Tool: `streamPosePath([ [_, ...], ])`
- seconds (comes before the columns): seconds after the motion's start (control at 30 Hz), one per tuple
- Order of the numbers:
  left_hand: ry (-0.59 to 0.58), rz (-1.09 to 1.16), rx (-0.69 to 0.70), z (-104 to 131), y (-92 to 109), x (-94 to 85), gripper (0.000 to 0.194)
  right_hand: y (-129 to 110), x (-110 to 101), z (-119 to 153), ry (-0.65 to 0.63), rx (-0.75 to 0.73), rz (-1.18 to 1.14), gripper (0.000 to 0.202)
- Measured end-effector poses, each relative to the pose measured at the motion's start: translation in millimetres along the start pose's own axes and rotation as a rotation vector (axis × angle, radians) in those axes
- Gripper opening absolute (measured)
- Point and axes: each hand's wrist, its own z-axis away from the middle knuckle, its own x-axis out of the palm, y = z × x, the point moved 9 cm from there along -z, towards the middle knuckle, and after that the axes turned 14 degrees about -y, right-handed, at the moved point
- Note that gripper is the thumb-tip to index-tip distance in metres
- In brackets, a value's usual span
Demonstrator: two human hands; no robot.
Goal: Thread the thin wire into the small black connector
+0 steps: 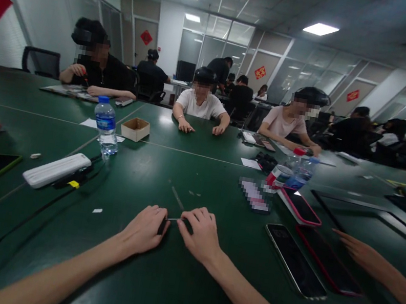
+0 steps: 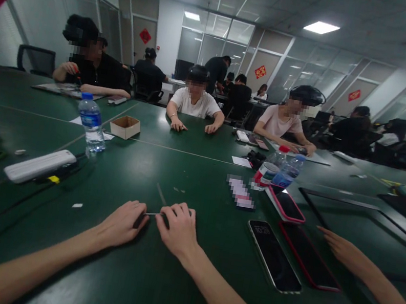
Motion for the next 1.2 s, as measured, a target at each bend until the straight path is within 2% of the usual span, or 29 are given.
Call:
streamPosePath([
  [0.33,-0.002,0.103,0.000,23,-6,-0.7,0.019,-25,-6,-1,0.035,-0.118,0.029,0.016],
  [0.5,-0.007,0.135,-0.007,26,-4,-1.5,0.021,-25,-7,-2,0.056,-0.136,-0.028,0.015],
  [0.7,-0.007,0.134,-0.019,26,1,-6.9,0.021,-18,-5,2,0.030,-0.080,-0.071,0.014],
  [0.97,-0.040,0.086,0.024,31,6,-6.4,0.020,-24,-6,6,0.024,-0.102,-0.114,0.016],
  [1.2,-0.084,-0.024,0.148,33,11,-4.1,0.019,-31,-8,9,0.016,-0.226,0.034,0.019],
])
